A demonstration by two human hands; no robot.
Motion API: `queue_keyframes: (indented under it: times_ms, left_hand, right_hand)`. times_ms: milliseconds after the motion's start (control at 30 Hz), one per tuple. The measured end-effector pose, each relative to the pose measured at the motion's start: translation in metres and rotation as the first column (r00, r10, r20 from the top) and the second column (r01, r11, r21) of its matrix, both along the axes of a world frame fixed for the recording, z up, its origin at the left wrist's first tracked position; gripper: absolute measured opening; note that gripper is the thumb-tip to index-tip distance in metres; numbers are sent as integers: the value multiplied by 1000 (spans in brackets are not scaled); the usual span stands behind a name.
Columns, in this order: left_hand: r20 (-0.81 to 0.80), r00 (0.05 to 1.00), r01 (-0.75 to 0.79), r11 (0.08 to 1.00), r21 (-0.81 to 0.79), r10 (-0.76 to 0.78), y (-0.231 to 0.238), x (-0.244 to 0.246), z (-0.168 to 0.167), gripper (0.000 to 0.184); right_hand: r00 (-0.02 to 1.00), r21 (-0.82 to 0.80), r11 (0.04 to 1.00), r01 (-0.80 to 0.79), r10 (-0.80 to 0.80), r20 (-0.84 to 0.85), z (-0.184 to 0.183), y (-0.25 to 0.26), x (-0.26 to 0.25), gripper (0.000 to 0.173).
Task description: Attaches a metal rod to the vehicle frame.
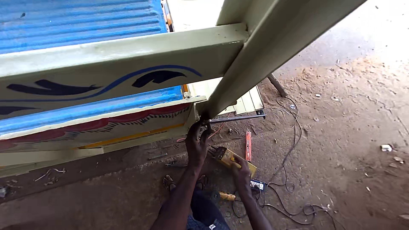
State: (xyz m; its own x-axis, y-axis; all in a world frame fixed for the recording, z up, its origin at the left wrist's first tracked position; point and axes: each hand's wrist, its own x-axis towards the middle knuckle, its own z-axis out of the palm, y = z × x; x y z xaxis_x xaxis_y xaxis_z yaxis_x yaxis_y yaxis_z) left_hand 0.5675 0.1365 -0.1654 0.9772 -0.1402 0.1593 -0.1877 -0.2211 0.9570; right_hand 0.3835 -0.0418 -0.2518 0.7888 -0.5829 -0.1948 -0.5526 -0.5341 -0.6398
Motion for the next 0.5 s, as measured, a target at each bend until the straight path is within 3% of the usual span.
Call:
queue_keyframes:
  times_ms: [233, 500]
  left_hand:
    - [13, 1000, -26, 999, -22, 26, -5, 4, -1, 40]
    - [112, 991, -73, 997, -12, 74, -8, 6, -6, 37]
  right_hand:
    - [972, 250, 967, -43, 98, -213, -62, 47, -116, 37]
    - [965, 304, 952, -44, 119, -232, -87, 40, -131, 36]
